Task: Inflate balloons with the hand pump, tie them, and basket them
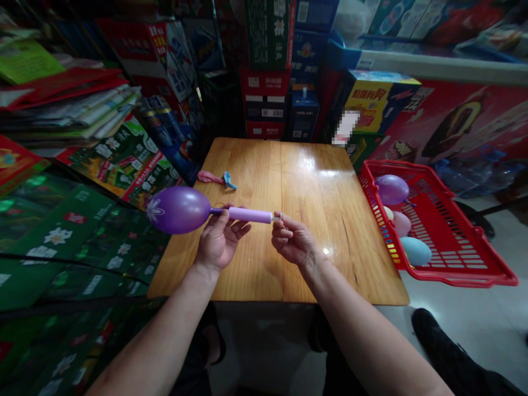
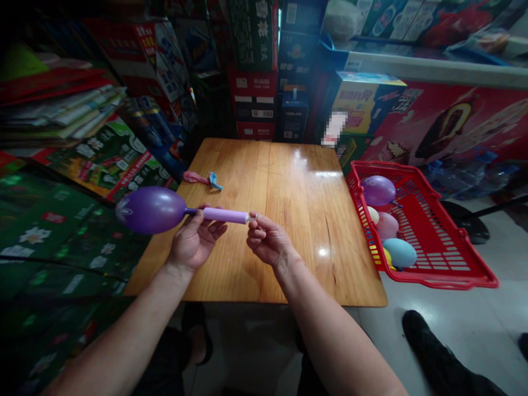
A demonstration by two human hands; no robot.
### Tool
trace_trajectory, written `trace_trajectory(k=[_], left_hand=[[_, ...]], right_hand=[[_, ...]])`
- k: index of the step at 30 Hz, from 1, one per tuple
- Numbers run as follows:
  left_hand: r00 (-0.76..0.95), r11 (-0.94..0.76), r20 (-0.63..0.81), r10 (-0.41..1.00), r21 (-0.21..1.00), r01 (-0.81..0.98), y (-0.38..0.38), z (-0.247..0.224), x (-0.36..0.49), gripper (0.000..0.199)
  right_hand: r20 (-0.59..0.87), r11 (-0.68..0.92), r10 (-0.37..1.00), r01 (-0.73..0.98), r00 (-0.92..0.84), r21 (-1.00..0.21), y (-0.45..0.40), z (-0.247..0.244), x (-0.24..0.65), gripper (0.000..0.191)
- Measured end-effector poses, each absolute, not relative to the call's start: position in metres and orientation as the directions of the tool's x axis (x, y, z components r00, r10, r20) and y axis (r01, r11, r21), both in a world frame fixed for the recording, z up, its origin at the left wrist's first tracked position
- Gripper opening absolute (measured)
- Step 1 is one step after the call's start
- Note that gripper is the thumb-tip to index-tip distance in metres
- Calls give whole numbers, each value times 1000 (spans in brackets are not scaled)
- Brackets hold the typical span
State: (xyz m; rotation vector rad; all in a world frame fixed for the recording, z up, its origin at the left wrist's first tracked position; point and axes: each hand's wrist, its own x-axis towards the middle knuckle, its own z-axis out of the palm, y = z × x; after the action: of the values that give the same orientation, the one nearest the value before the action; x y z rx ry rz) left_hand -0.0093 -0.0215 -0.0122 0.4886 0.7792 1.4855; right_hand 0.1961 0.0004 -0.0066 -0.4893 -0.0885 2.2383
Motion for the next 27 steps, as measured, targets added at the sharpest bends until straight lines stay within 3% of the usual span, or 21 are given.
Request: trace_trajectory(k=[4, 9, 15, 24, 27], left_hand=[[-106, 51, -172, 979, 716, -697, -18, -15, -12, 25], [-210, -55, -122, 970, 734, -677, -12, -5, -28, 25], [-64, 56, -141, 988, 710, -702, -21, -9, -6, 26], [-189, -61, -95, 977, 727, -684, -14, -1, -24, 24], [-134, -20, -97, 986, 735, -677, -20, -2, -17, 26]], right_hand=[[-304, -662, 742, -724, -597, -193, 1, -3, 199, 9], [-324, -591, 797, -769, -510, -244, 9, 10, 216, 12], [-333, -643, 759, -725, -560, -245, 0, -1, 201, 8], [-278, -590, 803, -771, -527, -242, 8, 11, 220, 15], [-287, -613, 783, -762, -552, -208, 4, 5, 214, 14]])
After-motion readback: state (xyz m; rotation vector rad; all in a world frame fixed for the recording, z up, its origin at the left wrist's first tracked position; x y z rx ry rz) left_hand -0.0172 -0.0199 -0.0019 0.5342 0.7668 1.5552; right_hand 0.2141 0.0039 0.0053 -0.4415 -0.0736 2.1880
